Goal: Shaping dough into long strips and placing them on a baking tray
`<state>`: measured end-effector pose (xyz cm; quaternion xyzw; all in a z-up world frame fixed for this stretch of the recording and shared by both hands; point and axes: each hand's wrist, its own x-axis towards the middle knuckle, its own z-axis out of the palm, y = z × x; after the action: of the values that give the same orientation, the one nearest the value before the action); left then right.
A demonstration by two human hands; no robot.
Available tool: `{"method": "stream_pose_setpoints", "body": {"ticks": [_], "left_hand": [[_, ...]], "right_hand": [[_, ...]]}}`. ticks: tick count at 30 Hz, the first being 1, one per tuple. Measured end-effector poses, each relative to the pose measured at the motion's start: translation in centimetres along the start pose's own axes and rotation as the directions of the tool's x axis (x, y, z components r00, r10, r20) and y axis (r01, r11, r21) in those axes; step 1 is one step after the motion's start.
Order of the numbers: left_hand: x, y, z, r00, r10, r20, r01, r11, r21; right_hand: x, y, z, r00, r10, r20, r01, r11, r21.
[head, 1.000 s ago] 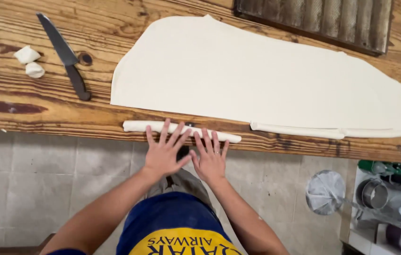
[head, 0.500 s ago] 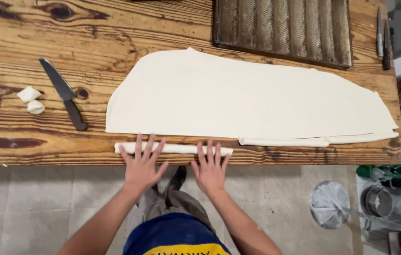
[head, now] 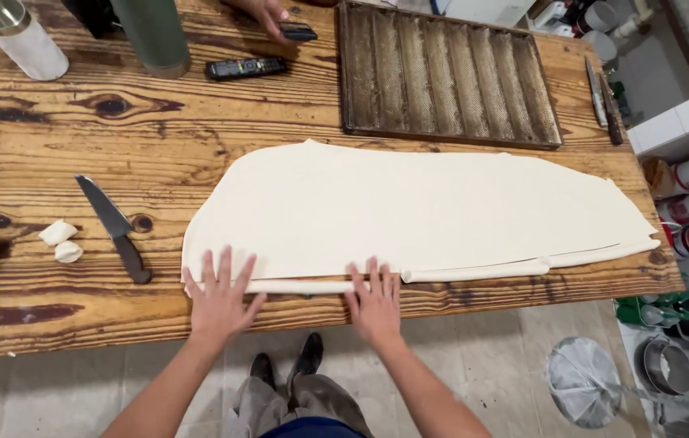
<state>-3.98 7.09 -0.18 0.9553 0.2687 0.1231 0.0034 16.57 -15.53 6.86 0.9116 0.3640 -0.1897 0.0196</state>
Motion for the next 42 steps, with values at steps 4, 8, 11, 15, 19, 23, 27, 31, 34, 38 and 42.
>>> {"method": "stream_pose_setpoints", "body": {"ticks": [4,8,11,15,19,23,27,31,34,38,42], "left_hand": [[-4.1,0.4,0.9,0.998,-0.009,-0.069,0.028,0.963,0.270],[-7.6,0.1,-1.6,0.999,0.008,0.050,-0.018,0.981,0.194],[-4.6,-1.3,-0.9,1.000,-0.022,-0.015,0.023,0.998,0.056],[1.6,-3.0,1.7,0.976,-0.217,-0.025,0.216,0.975,-0.050],[-2.9,-0.7,0.2,0.969,-0.230,-0.092,0.231,0.973,0.003],[-8.3,0.3,-1.2,0.993,-0.076,-0.086,0.079,0.997,0.021],[-7.2,-1.8,-0.2,0.999,0.038,-0.009,-0.039,0.994,-0.099],[-4.5,-3.0,1.0,0.892,0.063,0.447,0.008,0.988,-0.155],[-1.5,-0.9,-4.9,0.639,0.038,0.768,0.399,0.838,-0.373],[-7.6,0.0,3.2,0.547,0.340,0.765,0.501,0.600,-0.624],[-6.2,4.3,-0.9,0.291,0.436,0.851,0.944,0.014,-0.330]], "right_hand": [[-0.7,3.4,4.3,0.960,-0.134,-0.245,0.128,0.991,-0.037],[-4.2,5.9,6.9,0.900,-0.246,-0.360,0.146,0.948,-0.283],[-1.3,6.6,6.3,0.839,-0.299,-0.454,0.161,0.934,-0.318],[5.0,6.5,5.0,0.915,-0.100,-0.390,0.101,0.995,-0.019],[1.2,6.1,7.5,0.898,-0.096,-0.429,0.114,0.993,0.017],[-3.1,7.4,7.7,0.809,-0.268,-0.523,0.307,0.952,-0.012],[-1.6,10.0,8.3,0.837,-0.112,-0.536,0.301,0.912,0.279],[-0.2,10.6,7.3,0.955,0.040,-0.295,0.093,0.901,0.425],[0.6,5.7,3.9,0.927,0.168,-0.336,0.281,0.285,0.917],[4.1,0.1,8.9,0.993,0.106,0.053,0.009,-0.515,0.857],[7.9,-0.4,4.4,0.876,-0.140,0.461,-0.460,-0.530,0.712]]}}
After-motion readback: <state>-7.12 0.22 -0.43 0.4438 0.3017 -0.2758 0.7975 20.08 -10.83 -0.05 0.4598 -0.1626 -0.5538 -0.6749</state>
